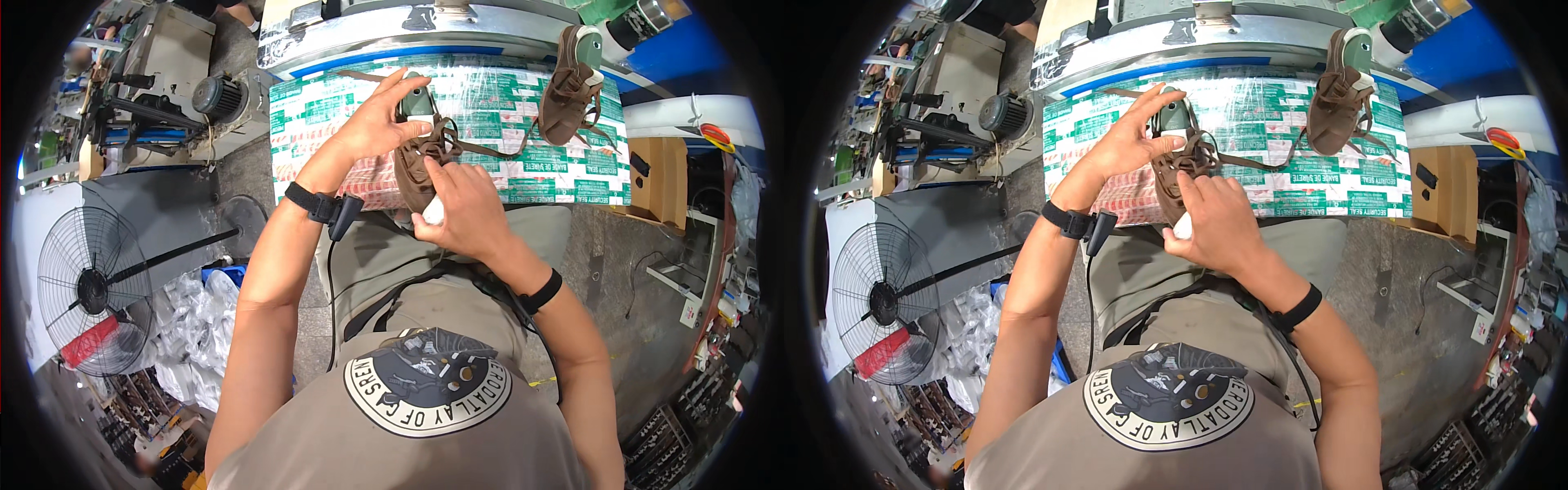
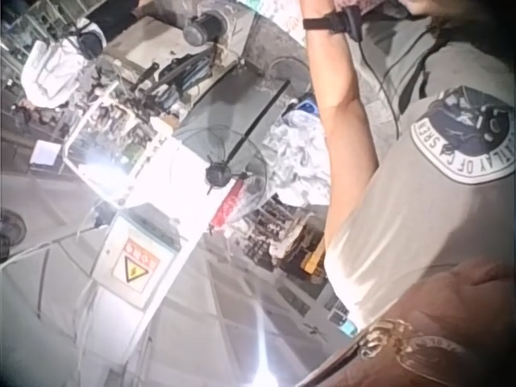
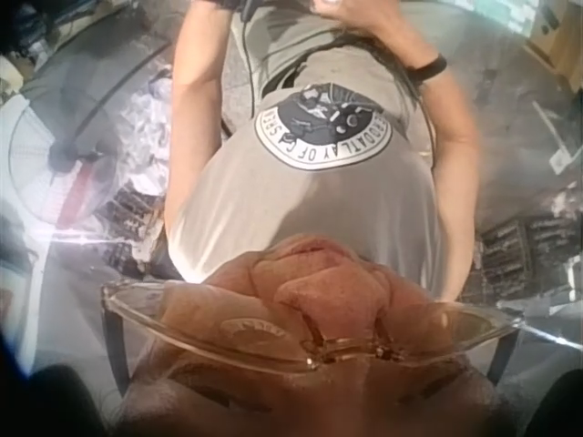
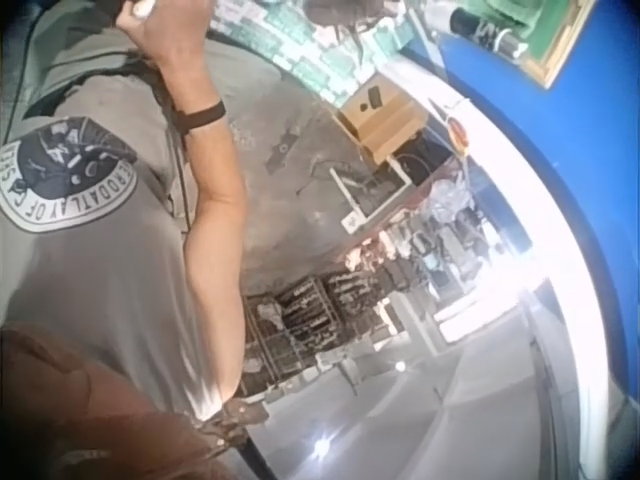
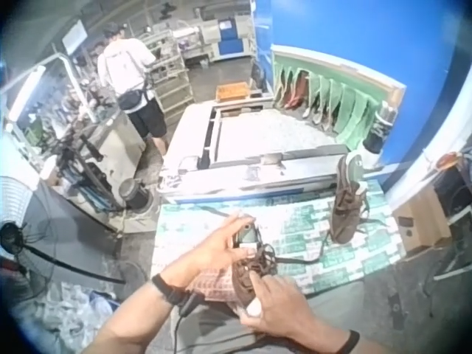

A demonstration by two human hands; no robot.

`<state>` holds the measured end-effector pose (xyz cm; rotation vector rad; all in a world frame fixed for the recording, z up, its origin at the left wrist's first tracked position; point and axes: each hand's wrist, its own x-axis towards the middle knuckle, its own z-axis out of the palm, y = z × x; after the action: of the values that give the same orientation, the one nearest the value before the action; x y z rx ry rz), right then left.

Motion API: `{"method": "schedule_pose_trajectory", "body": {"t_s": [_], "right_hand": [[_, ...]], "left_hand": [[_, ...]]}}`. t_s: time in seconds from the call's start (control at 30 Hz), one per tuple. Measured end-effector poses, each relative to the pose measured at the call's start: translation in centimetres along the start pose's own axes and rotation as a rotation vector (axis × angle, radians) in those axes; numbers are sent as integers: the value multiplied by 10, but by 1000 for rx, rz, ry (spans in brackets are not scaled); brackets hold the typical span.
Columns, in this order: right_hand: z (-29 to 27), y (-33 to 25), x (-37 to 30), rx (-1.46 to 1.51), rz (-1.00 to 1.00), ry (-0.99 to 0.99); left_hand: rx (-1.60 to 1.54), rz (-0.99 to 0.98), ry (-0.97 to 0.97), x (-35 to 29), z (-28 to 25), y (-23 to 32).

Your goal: The person takes shoes from a rack, inserts shoe trees, and laces them up. They then apply a substance from a bottle to the shoes and rub it in with a cloth before placing them on a conveyor belt.

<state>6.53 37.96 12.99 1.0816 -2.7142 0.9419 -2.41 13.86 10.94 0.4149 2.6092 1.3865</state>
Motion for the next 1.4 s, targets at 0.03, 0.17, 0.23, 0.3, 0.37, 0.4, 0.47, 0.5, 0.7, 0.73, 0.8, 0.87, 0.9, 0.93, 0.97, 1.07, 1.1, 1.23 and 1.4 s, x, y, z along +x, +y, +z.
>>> {"method": "schedule_pose_trajectory", "body": {"t_s": [0.03, 0.17, 0.23, 0.3, 0.37, 0.4, 0.47, 0.5, 0.7, 0.73, 0.8, 0.87, 0.9, 0.93, 0.97, 1.07, 1.1, 1.23, 1.4], "right_hand": [[-1, 0, -1, 3, -2, 1], [-13, -6, -8, 59, 6, -63], [-19, -7, -12, 60, 17, -53], [-23, -3, -20, 106, 42, -48], [-11, 0, -30, 287, 153, 34], [-12, 5, -30, 476, 240, 112], [-26, 6, -29, 559, 291, 251], [-30, 10, -33, 541, 342, 311], [-71, 80, -72, 132, 556, 392], [-79, 99, -76, -87, 559, 360], [-86, 135, -83, -327, 640, 310], [-86, 170, -92, -375, 702, 290], [-83, 186, -97, -383, 750, 250], [-83, 193, -94, -388, 797, 208], [-82, 197, -93, -360, 874, 119], [-83, 186, -66, -529, 656, 295], [-90, 179, -50, -399, 650, 332], [-69, 206, 14, -151, 634, 569], [-71, 193, 32, 381, 658, 702]], "left_hand": [[-2, -3, 1, 1, 1, 1], [-30, -32, -14, 4, -3, 8], [-55, -40, -31, 8, -4, 8], [18, 42, 5, 11, 0, 5], [-102, 53, 113, 6, 14, -1], [-199, -35, 202, -6, 26, 7], [-102, -112, 389, -30, 49, 8], [-188, -202, 431, -43, 69, 7], [102, -331, 582, -27, 97, 37], [99, -318, 585, -23, 94, 35], [-211, -415, 582, -23, 85, 24], [-344, -394, 623, -26, 71, 11], [-322, -407, 643, -29, 61, 6], [-298, -423, 664, -31, 47, 2], [-317, -444, 651, -31, 34, 1], [-139, -341, 655, -35, -4, -44], [-137, -421, 637, -33, -12, -50], [-8, -386, 549, -38, -12, -62], [470, 7, 722, -41, 22, 35]]}}
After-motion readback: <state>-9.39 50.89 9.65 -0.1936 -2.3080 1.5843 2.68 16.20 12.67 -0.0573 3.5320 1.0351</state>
